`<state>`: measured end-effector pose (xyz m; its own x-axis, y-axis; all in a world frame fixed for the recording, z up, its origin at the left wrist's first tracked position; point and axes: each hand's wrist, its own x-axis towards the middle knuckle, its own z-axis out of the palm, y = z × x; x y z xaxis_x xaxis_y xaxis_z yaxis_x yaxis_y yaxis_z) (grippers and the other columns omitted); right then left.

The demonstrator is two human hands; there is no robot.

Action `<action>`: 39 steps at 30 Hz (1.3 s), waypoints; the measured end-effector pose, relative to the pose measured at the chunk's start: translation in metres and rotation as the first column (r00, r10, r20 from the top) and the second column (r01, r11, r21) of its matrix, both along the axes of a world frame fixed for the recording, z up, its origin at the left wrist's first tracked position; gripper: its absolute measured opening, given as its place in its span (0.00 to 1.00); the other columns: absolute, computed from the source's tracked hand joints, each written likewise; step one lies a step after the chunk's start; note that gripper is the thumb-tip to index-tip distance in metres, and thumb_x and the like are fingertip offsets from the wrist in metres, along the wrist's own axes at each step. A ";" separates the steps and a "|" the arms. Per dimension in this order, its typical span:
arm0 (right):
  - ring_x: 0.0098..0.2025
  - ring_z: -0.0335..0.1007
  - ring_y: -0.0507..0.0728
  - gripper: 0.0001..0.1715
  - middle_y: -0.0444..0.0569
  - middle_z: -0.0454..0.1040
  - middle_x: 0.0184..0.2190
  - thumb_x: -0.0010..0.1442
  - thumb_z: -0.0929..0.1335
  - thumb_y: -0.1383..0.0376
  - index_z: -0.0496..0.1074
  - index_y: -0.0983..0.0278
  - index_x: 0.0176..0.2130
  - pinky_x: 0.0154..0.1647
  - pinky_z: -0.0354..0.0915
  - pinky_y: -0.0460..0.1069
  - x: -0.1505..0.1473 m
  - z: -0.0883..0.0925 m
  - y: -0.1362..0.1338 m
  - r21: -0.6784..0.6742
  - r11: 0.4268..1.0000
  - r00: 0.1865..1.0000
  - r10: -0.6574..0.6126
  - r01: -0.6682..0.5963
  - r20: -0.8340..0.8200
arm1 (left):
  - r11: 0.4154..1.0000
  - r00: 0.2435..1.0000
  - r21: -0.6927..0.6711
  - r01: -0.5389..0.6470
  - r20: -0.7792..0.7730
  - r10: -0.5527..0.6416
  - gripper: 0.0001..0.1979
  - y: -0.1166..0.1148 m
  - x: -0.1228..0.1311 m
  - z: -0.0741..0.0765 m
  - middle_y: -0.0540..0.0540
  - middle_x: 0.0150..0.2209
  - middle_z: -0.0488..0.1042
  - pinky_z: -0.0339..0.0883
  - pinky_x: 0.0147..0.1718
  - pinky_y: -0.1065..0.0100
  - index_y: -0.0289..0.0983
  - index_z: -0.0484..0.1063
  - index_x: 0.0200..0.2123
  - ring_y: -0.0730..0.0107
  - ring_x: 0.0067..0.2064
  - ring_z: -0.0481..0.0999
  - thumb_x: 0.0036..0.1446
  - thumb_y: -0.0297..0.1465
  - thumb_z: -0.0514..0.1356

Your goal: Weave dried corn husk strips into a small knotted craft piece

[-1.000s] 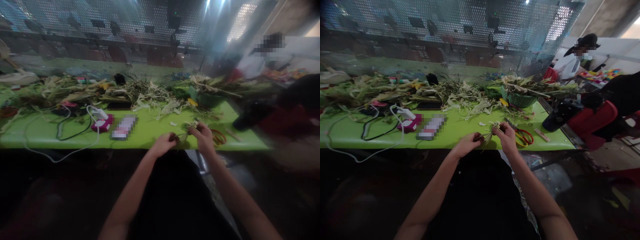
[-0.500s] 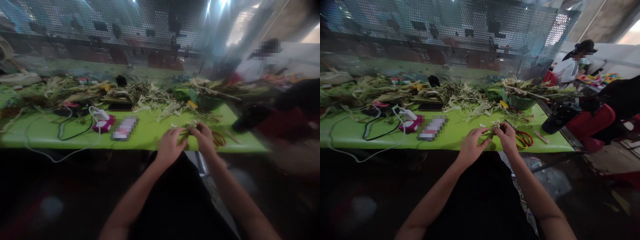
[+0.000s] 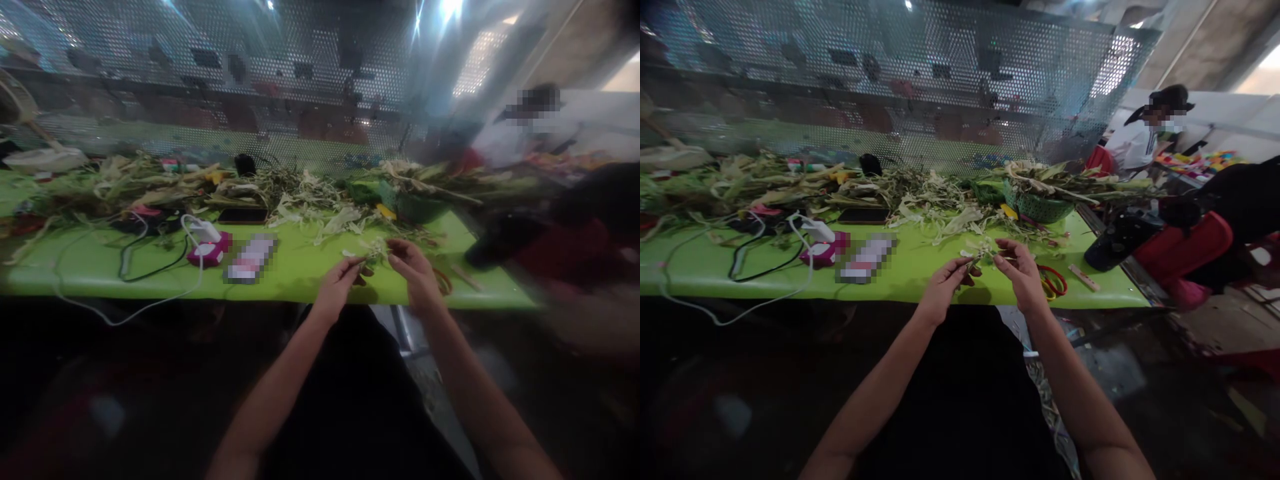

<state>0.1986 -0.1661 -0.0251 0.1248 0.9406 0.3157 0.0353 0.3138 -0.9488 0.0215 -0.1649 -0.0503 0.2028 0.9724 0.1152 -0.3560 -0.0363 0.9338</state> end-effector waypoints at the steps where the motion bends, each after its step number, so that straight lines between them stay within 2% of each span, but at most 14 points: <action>1: 0.46 0.71 0.58 0.21 0.48 0.76 0.43 0.54 0.75 0.55 0.75 0.59 0.47 0.49 0.66 0.51 0.000 0.002 0.001 -0.022 0.999 0.999 0.034 -0.035 -0.005 | 1.000 1.000 -0.016 0.020 0.020 -0.020 0.16 -0.001 0.000 0.000 0.44 0.36 0.79 0.68 0.39 0.68 0.35 0.76 0.46 0.74 0.32 0.73 0.58 0.37 0.61; 3: 0.44 0.72 0.58 0.18 0.48 0.77 0.40 0.53 0.75 0.55 0.77 0.60 0.41 0.49 0.66 0.52 -0.002 0.006 0.002 -0.064 0.994 0.995 0.090 -0.092 -0.029 | 0.997 0.997 -0.026 0.067 0.039 -0.066 0.16 -0.003 0.001 -0.001 0.45 0.35 0.79 0.67 0.38 0.69 0.35 0.76 0.45 0.74 0.32 0.73 0.57 0.38 0.62; 6: 0.38 0.72 0.56 0.15 0.45 0.78 0.34 0.49 0.78 0.56 0.77 0.60 0.35 0.45 0.66 0.51 -0.008 0.010 -0.001 -0.078 0.991 0.992 0.098 -0.104 -0.075 | 0.991 0.992 -0.043 0.125 0.029 -0.124 0.16 -0.004 0.003 -0.001 0.44 0.36 0.79 0.67 0.39 0.68 0.35 0.76 0.44 0.72 0.35 0.75 0.56 0.39 0.63; 10: 0.33 0.70 0.54 0.16 0.43 0.76 0.31 0.46 0.79 0.58 0.76 0.60 0.33 0.39 0.66 0.49 -0.012 0.009 -0.004 -0.064 0.993 0.993 0.091 -0.096 -0.078 | 0.999 0.997 -0.019 0.041 -0.066 -0.042 0.14 -0.003 0.007 0.006 0.46 0.35 0.77 0.66 0.40 0.69 0.34 0.75 0.38 0.72 0.37 0.74 0.51 0.37 0.67; 12: 0.32 0.69 0.53 0.16 0.42 0.75 0.30 0.46 0.79 0.59 0.75 0.61 0.33 0.37 0.65 0.48 -0.011 0.005 -0.004 -0.034 0.997 0.997 0.068 -0.069 -0.033 | 1.000 0.998 0.014 0.020 -0.068 -0.019 0.15 -0.002 0.010 0.011 0.47 0.33 0.76 0.67 0.38 0.70 0.34 0.74 0.37 0.73 0.34 0.74 0.50 0.38 0.68; 16: 0.33 0.69 0.54 0.14 0.43 0.74 0.30 0.50 0.77 0.60 0.75 0.61 0.35 0.37 0.64 0.49 -0.011 -0.001 -0.004 0.036 0.999 0.998 0.029 -0.030 0.052 | 0.998 0.998 0.048 0.049 -0.052 -0.047 0.15 -0.005 0.017 0.016 0.50 0.27 0.73 0.65 0.30 0.72 0.34 0.71 0.36 0.76 0.26 0.71 0.54 0.41 0.65; 21: 0.33 0.68 0.53 0.08 0.42 0.74 0.29 0.54 0.75 0.62 0.75 0.61 0.33 0.37 0.65 0.49 -0.015 -0.001 -0.011 0.147 0.985 0.974 -0.120 0.092 0.191 | 0.983 0.987 -0.105 0.151 0.071 -0.144 0.15 -0.013 0.023 0.016 0.50 0.19 0.71 0.59 0.21 0.74 0.35 0.67 0.32 0.77 0.19 0.67 0.54 0.41 0.64; 24: 0.34 0.71 0.54 0.11 0.44 0.76 0.31 0.53 0.75 0.60 0.76 0.61 0.36 0.38 0.67 0.49 -0.014 0.000 -0.010 0.108 0.992 0.983 -0.085 0.068 0.161 | 0.985 0.989 -0.104 0.137 0.079 -0.129 0.16 -0.013 0.022 0.016 0.50 0.21 0.73 0.62 0.24 0.74 0.35 0.68 0.34 0.76 0.21 0.70 0.53 0.42 0.65; 26: 0.37 0.73 0.55 0.16 0.45 0.78 0.35 0.53 0.76 0.58 0.77 0.61 0.40 0.40 0.68 0.50 -0.012 0.000 -0.007 0.062 0.998 0.995 -0.012 0.005 0.100 | 0.993 0.995 -0.073 0.097 0.030 -0.095 0.16 -0.010 0.020 0.014 0.50 0.22 0.73 0.63 0.25 0.74 0.35 0.69 0.36 0.76 0.23 0.71 0.54 0.42 0.64; 28: 0.39 0.74 0.56 0.18 0.47 0.79 0.37 0.53 0.76 0.56 0.77 0.61 0.42 0.43 0.69 0.51 -0.009 0.001 -0.005 0.041 0.999 0.997 0.000 -0.003 0.071 | 0.997 0.998 -0.051 0.062 -0.012 -0.063 0.16 -0.008 0.018 0.013 0.49 0.25 0.74 0.64 0.25 0.74 0.34 0.70 0.38 0.76 0.25 0.72 0.55 0.41 0.64; 33: 0.34 0.72 0.55 0.14 0.46 0.78 0.32 0.51 0.76 0.56 0.78 0.61 0.36 0.38 0.68 0.50 -0.006 0.007 -0.005 0.003 0.999 0.994 -0.053 0.053 0.094 | 0.999 0.999 -0.034 0.034 -0.025 -0.035 0.19 -0.007 0.015 0.017 0.47 0.34 0.75 0.69 0.25 0.71 0.36 0.71 0.41 0.76 0.26 0.72 0.52 0.42 0.66; 39: 0.31 0.70 0.54 0.11 0.45 0.76 0.29 0.51 0.76 0.59 0.77 0.61 0.34 0.34 0.66 0.49 -0.007 0.009 -0.006 0.031 0.999 0.988 -0.039 0.034 0.149 | 0.999 0.999 -0.028 0.036 -0.009 -0.036 0.18 -0.005 0.014 0.018 0.49 0.30 0.73 0.69 0.23 0.72 0.35 0.70 0.37 0.77 0.23 0.71 0.52 0.42 0.66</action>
<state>0.1916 -0.1725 -0.0164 0.1084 0.9266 0.3600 0.1878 0.3366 -0.9227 0.0360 -0.1698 -0.0322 0.2389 0.9672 0.0859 -0.3480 0.0027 0.9375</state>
